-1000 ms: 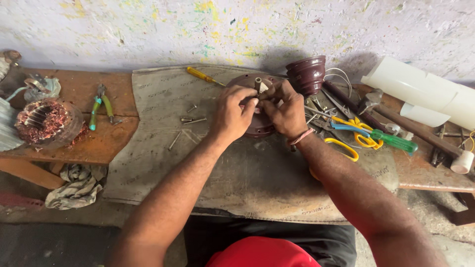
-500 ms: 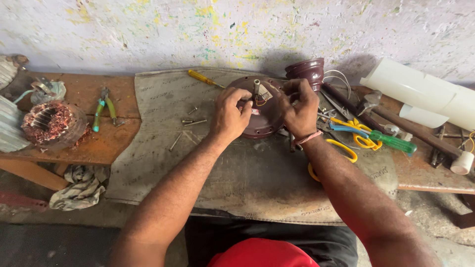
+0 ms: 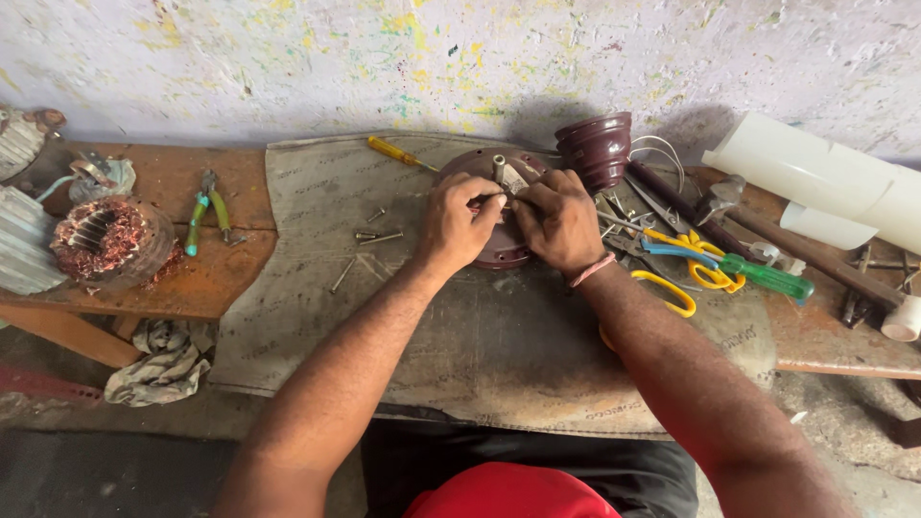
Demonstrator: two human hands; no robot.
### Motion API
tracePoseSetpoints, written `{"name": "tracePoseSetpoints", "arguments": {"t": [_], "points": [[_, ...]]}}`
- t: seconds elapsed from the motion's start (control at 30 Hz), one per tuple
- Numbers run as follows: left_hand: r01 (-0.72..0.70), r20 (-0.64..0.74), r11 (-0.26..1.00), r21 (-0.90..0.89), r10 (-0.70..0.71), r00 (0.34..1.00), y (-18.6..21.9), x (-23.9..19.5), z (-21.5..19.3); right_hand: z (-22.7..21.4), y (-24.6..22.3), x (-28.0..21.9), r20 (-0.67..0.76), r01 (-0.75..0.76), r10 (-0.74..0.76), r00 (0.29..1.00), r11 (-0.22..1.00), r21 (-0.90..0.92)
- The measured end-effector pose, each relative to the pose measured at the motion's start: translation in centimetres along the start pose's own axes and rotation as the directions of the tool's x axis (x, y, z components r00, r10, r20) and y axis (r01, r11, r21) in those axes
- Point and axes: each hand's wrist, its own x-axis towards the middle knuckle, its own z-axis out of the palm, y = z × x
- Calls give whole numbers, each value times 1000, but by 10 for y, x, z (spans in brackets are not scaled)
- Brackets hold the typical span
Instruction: The person assembles a ceiling fan motor housing by positioning the top cover and inserting screws into the side by hand.
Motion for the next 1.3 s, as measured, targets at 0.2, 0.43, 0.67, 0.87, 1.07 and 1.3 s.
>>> {"name": "tracePoseSetpoints", "arguments": {"t": [0.2, 0.43, 0.67, 0.87, 1.07, 1.3], "points": [[-86, 39, 996, 23, 85, 996, -10, -3, -10, 1, -6, 0, -19, -76, 77, 997, 996, 52], [-156, -9, 978, 141, 159, 987, -1, -7, -2, 12, -5, 3, -10, -167, 167, 986, 985, 42], [-235, -12, 957, 172, 241, 971, 0, -7, -3, 7, 1, 9, 31, -150, 147, 989, 983, 103], [-184, 61, 970, 160, 176, 983, -10, -1, -2, 12, 10, 10, 91, -205, 186, 978, 932, 298], [-48, 167, 999, 23, 43, 985, -25, 5, -6, 10, 18, 14, 38, -22, 12, 999, 964, 267], [-10, 266, 999, -40, 21, 964, -34, 13, -11, 6, 13, 19, 27, 77, -78, 997, 997, 14]]}}
